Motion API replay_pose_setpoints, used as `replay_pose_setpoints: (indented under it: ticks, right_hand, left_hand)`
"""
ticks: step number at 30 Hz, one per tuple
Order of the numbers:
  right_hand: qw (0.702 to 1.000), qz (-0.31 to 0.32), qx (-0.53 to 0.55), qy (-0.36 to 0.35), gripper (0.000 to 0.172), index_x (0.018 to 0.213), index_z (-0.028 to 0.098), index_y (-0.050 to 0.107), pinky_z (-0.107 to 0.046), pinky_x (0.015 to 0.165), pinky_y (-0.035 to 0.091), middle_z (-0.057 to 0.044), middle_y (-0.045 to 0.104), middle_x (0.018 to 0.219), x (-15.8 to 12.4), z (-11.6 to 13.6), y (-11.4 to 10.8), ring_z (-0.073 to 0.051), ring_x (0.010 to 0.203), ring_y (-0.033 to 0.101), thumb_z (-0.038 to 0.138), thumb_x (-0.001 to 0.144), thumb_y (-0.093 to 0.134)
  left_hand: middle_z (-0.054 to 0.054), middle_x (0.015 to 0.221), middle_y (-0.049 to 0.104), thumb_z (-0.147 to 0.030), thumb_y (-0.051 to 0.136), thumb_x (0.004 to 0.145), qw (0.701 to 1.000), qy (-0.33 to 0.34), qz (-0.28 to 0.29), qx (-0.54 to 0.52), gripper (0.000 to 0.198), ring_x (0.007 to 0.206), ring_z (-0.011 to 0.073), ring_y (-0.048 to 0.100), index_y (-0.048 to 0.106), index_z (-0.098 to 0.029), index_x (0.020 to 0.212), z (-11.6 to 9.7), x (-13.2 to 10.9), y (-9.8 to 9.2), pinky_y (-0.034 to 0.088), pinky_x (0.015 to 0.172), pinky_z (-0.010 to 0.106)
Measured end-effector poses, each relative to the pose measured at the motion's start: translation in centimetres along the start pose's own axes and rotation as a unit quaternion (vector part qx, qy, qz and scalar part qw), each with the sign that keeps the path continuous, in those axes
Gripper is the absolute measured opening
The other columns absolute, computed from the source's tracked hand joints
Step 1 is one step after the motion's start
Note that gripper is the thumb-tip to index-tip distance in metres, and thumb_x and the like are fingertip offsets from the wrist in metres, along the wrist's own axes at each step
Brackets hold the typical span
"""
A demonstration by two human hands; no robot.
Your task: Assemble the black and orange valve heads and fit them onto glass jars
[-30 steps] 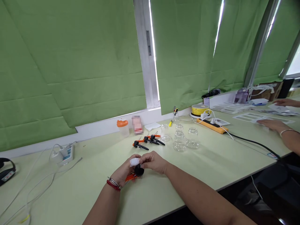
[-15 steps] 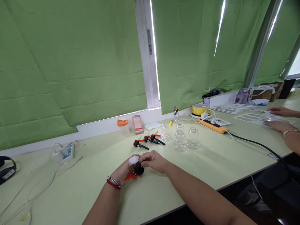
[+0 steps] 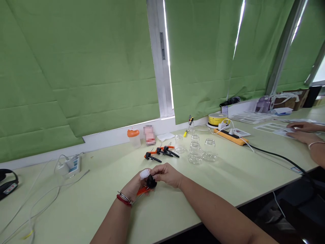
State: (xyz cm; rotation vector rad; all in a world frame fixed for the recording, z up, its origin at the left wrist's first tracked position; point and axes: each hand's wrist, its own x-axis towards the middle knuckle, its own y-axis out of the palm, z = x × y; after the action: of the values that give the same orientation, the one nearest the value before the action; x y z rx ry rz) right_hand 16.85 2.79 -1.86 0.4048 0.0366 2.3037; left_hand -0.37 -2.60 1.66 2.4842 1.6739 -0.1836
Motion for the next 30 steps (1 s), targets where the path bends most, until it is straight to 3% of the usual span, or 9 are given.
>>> replay_pose_setpoints:
  ticks: [10,13,16,19,22,26,30]
  right_hand:
    - [1.000,-0.015,-0.009,-0.004,0.033,0.085,0.017,0.073,-0.030,0.068,0.044,0.000,0.063,0.075,0.0,0.3,0.1,-0.011,0.064,0.052,0.040,0.063,0.079]
    - [0.999,-0.026,-0.014,-0.014,0.034,0.088,0.017,0.074,-0.030,0.068,0.045,-0.002,0.065,0.079,0.1,0.2,0.0,-0.012,0.067,0.055,0.044,0.067,0.077]
    - [0.999,-0.043,-0.003,-0.021,0.040,0.095,0.017,0.073,-0.031,0.069,0.047,-0.006,0.068,0.095,0.1,0.3,0.1,-0.014,0.072,0.060,0.049,0.070,0.073]
    - [0.998,-0.057,0.032,0.012,0.049,0.102,0.016,0.068,-0.034,0.071,0.049,-0.007,0.069,0.089,0.0,0.5,0.5,-0.015,0.069,0.064,0.052,0.070,0.072]
    - [0.995,-0.079,0.031,0.051,0.052,0.103,0.016,0.062,-0.034,0.072,0.048,-0.002,0.068,0.069,0.0,0.5,0.7,-0.015,0.064,0.064,0.046,0.064,0.078]
    - [0.988,-0.131,0.027,0.073,0.054,0.097,0.018,0.056,-0.029,0.061,0.047,0.001,0.067,0.069,0.3,-0.2,0.7,-0.014,0.060,0.063,0.037,0.054,0.084]
    - [0.981,-0.131,-0.039,0.139,0.031,0.081,0.016,0.055,-0.022,0.042,0.033,0.002,0.060,0.063,0.7,-1.4,1.0,-0.007,0.040,0.046,0.043,0.073,0.068]
  left_hand:
    - [0.005,0.079,0.061,-0.062,0.052,0.079,0.994,0.058,-0.020,0.093,0.047,0.060,0.0148,0.053,0.058,-0.017,0.088,-0.5,-0.1,0.4,0.035,0.048,0.024]
    - [0.007,0.087,0.064,-0.053,0.062,0.076,0.977,0.100,-0.079,0.169,0.039,0.072,0.0177,0.056,0.059,-0.018,0.093,-0.6,0.2,0.3,0.041,0.056,0.026]
    - [0.006,0.092,0.064,-0.038,0.070,0.071,0.938,0.184,-0.177,0.235,0.031,0.084,0.0199,0.057,0.061,-0.019,0.093,-0.1,0.8,-0.2,0.044,0.071,0.029]
    - [0.004,0.090,0.064,-0.033,0.066,0.072,0.913,0.203,-0.259,0.242,0.024,0.074,0.0181,0.056,0.063,-0.021,0.093,0.5,1.4,-0.8,0.044,0.068,0.030]
    - [0.004,0.089,0.064,-0.030,0.063,0.072,0.904,0.209,-0.290,0.233,0.019,0.069,0.0180,0.056,0.064,-0.022,0.090,0.9,1.6,-1.2,0.044,0.065,0.030]
    - [0.006,0.102,0.064,-0.024,0.062,0.072,0.873,0.279,-0.307,0.256,0.017,0.087,0.0218,0.058,0.063,-0.023,0.089,0.9,1.7,-1.5,0.045,0.078,0.033]
    - [0.007,0.107,0.062,-0.021,0.063,0.071,0.851,0.302,-0.325,0.281,0.019,0.099,0.0239,0.057,0.062,-0.024,0.090,1.1,1.8,-2.2,0.044,0.086,0.036]
